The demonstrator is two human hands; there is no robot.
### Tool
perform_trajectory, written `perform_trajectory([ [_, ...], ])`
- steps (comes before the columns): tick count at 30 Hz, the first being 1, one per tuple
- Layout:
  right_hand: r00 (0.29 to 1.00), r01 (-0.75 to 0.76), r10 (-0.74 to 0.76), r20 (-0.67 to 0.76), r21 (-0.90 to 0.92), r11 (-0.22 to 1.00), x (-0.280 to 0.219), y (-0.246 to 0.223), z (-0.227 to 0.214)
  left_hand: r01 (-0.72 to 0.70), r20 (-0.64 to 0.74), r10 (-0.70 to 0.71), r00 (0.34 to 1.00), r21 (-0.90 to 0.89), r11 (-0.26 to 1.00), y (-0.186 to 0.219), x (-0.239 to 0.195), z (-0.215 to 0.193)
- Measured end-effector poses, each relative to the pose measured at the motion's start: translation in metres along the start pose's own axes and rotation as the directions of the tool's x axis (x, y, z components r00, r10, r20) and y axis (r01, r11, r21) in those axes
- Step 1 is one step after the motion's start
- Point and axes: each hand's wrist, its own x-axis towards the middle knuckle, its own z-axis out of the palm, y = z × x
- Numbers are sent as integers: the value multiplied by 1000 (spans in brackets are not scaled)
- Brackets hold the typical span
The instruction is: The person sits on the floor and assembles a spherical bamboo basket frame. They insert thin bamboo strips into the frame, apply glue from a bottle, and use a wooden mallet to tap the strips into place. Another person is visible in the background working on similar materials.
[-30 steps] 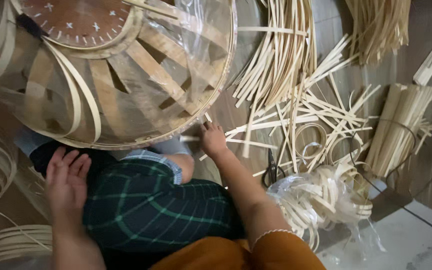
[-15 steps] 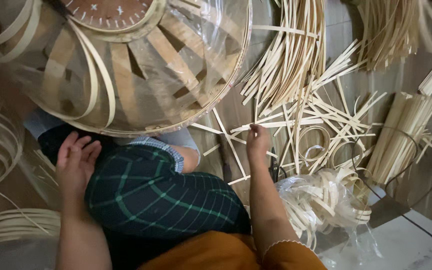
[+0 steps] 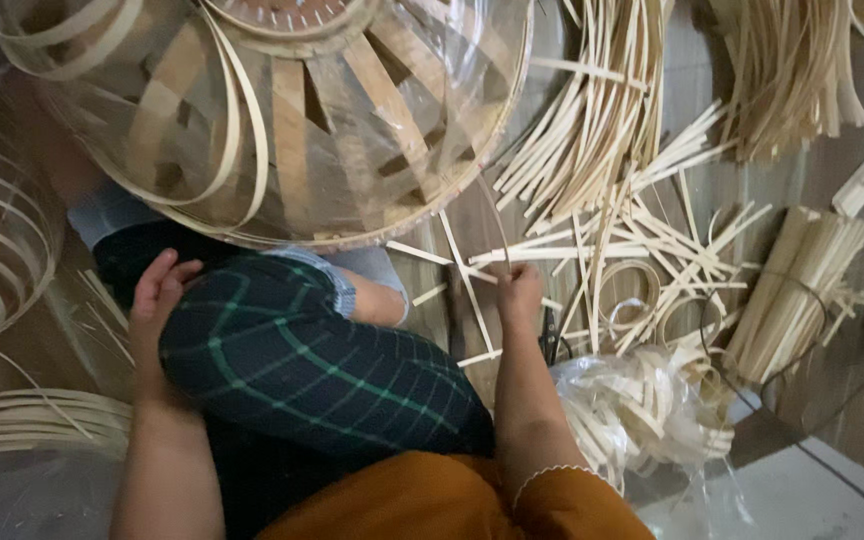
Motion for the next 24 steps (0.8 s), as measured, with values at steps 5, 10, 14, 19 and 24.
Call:
perform_trajectory([
  [5, 976, 210, -216, 24, -347, 914, -25, 20, -10, 86, -114, -81, 990, 42, 995, 15, -7, 19],
  [10, 956, 248, -152, 250, -417, 875, -42, 2, 3, 88, -74, -82, 994, 81, 993, 13, -10, 11],
  [14, 939, 331, -308, 149, -165, 929, -56, -11, -8, 101, -61, -97, 993, 74, 992, 3, -11, -4],
  [19, 938, 256, -168, 304, -279, 926, -55, -34, -27, 219, -153, -209, 966, 57, 974, -2, -15, -8],
  [24, 950, 126, -43, 308, -254, 959, -46, -32, -57, 67, -176, -58, 983, 48, 997, 22, -23, -2],
])
